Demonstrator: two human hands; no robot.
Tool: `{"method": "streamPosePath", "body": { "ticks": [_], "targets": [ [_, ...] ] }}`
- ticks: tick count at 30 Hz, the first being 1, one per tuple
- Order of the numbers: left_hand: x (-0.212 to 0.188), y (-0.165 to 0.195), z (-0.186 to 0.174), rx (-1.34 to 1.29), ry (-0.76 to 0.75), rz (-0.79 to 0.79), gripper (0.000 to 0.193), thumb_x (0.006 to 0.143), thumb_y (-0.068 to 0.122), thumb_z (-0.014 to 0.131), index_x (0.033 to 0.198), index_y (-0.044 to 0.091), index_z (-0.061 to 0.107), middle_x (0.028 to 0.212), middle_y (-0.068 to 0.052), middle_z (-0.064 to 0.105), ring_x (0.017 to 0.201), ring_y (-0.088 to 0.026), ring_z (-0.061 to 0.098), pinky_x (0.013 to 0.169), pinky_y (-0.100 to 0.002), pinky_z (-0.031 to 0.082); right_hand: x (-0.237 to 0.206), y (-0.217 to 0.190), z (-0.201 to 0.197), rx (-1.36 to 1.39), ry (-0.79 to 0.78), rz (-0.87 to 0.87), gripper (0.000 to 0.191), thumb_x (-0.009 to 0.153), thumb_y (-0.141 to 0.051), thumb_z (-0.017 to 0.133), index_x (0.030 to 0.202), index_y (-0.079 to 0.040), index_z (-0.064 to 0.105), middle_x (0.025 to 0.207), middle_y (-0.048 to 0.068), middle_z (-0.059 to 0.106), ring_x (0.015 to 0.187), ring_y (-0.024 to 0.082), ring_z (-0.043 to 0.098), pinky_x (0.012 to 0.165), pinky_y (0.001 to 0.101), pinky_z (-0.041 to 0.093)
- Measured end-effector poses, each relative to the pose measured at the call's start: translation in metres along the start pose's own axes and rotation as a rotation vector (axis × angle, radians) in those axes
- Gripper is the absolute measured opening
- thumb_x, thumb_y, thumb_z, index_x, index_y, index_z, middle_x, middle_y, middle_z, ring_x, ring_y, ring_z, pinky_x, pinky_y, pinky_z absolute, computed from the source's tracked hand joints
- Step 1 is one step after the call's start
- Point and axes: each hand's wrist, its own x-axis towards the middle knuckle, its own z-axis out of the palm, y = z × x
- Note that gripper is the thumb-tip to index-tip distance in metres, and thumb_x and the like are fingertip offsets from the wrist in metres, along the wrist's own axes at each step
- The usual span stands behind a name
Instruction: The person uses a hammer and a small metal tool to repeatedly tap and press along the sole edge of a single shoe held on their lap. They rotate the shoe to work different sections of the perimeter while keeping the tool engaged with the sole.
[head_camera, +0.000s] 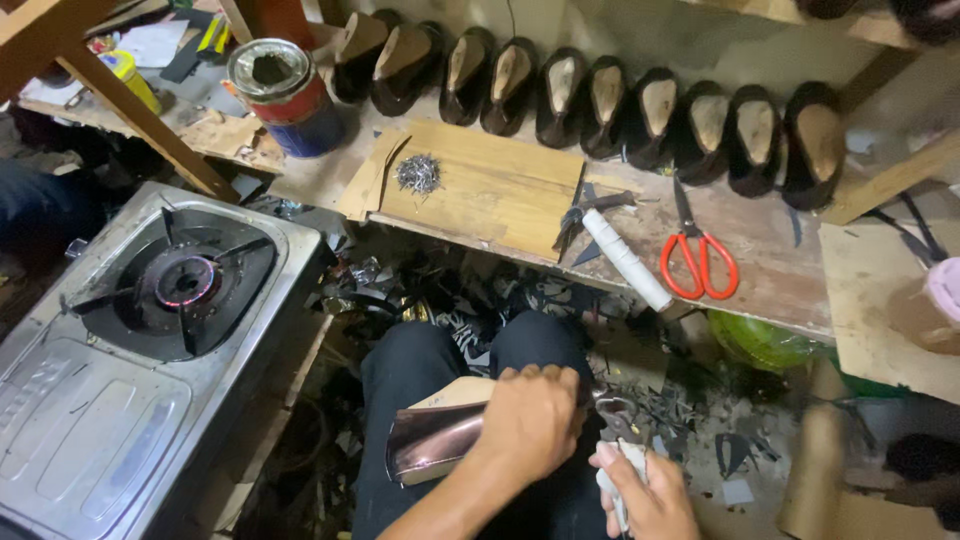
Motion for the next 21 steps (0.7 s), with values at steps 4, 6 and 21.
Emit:
{"method": "streamPosePath", "body": {
  "ticks": [4, 6, 21],
  "targets": [
    [-0.033, -0.020, -0.026, -0.557, 0.736, -0.044, 0.038, 0.084, 0.021, 0.076, 0.116, 0.003, 0.065, 0.107, -0.013, 0.070, 0.095, -0.027, 0.070, 0.083, -0.039, 0.055, -0.014, -0.011, 0.003, 0.049, -0.032, -0.013, 0.041, 0.092, -0.033, 0.064, 0.104, 0.005, 0.075, 0.056, 0.012, 0.060, 0.037, 0.020, 0.056, 0.037, 0.0338, 0.044],
    [-0.060, -0.043, -0.031, -0.863, 0.851, -0.254, 0.039, 0.084, 0.019, 0.077, 0.116, 0.002, 0.063, 0.107, -0.010, 0.070, 0.093, -0.017, 0.069, 0.082, -0.031, 0.057, -0.015, -0.012, 0.010, 0.072, -0.125, 0.010, 0.041, 0.091, -0.031, 0.062, 0.111, 0.002, 0.075, 0.058, 0.012, 0.061, 0.038, 0.019, 0.057, 0.037, 0.0334, 0.046],
    [-0.137, -0.094, 0.064, -0.617, 0.771, -0.172, 0.042, 0.085, 0.002, 0.074, 0.126, 0.002, 0.069, 0.123, -0.019, 0.075, 0.112, -0.030, 0.076, 0.094, -0.035, 0.058, -0.024, -0.008, 0.090, -0.344, -0.538, -0.286, 0.034, 0.094, -0.019, 0.058, 0.120, -0.003, 0.071, 0.094, 0.008, 0.081, 0.091, 0.017, 0.079, 0.081, 0.0308, 0.059]
  ]
}}
